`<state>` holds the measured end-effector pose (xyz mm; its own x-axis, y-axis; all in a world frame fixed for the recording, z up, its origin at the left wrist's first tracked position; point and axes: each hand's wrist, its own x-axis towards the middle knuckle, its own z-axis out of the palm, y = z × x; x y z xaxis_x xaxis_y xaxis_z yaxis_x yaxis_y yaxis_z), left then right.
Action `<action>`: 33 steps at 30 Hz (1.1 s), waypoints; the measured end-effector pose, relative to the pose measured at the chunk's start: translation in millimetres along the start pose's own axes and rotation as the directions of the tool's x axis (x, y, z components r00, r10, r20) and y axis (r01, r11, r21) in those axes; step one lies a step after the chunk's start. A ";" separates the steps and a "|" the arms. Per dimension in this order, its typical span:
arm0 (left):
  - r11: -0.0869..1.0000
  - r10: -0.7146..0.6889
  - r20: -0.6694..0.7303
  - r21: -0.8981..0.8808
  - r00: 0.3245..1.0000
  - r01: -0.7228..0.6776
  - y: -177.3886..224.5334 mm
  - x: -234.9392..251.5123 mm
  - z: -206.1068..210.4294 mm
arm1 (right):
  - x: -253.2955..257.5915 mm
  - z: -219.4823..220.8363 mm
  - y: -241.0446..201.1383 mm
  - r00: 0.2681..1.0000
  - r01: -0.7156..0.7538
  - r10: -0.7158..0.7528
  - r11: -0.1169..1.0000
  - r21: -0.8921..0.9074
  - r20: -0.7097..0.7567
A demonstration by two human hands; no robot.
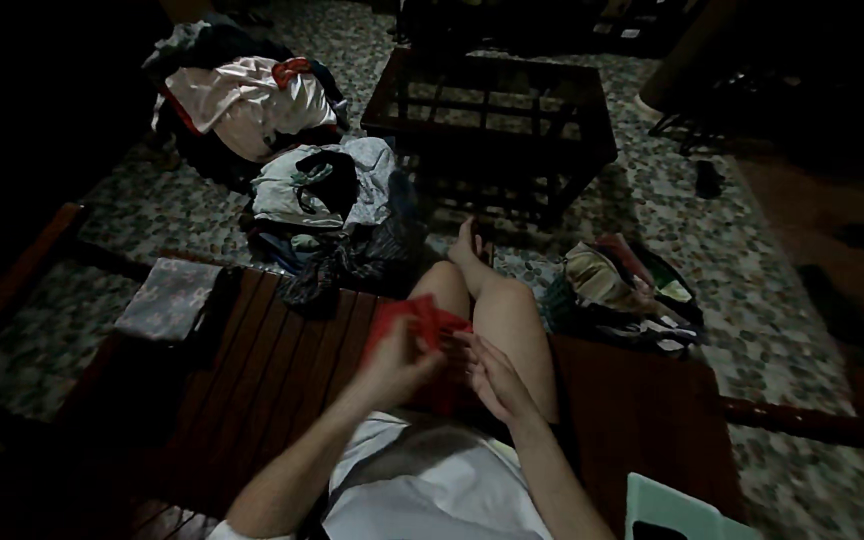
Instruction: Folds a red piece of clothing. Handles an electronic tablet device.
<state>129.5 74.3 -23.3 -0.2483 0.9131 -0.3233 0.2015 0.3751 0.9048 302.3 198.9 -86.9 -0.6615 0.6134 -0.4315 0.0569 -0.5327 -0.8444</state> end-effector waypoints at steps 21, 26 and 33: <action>0.800 0.379 0.011 0.498 0.925 -0.334 16.8 -0.3 -23.3 | -20.2 3.4 -18.5 0.957 -0.108 0.021 0.952 0.286 0.290; 0.175 0.781 0.162 0.871 0.603 -0.460 27.8 -12.6 -5.6 | 2.6 3.8 -31.0 0.938 0.069 -0.216 0.882 0.466 0.270; 0.481 0.581 0.091 0.763 0.809 -0.431 -64.1 -20.5 -2.2 | 33.7 14.4 14.9 0.969 -0.180 0.227 0.918 0.353 -0.098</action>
<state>119.6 31.3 -74.0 0.0021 0.9710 0.2391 0.9271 -0.0915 0.3636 270.1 203.3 -109.5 -0.5543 0.5305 -0.6413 -0.0930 -0.8052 -0.5857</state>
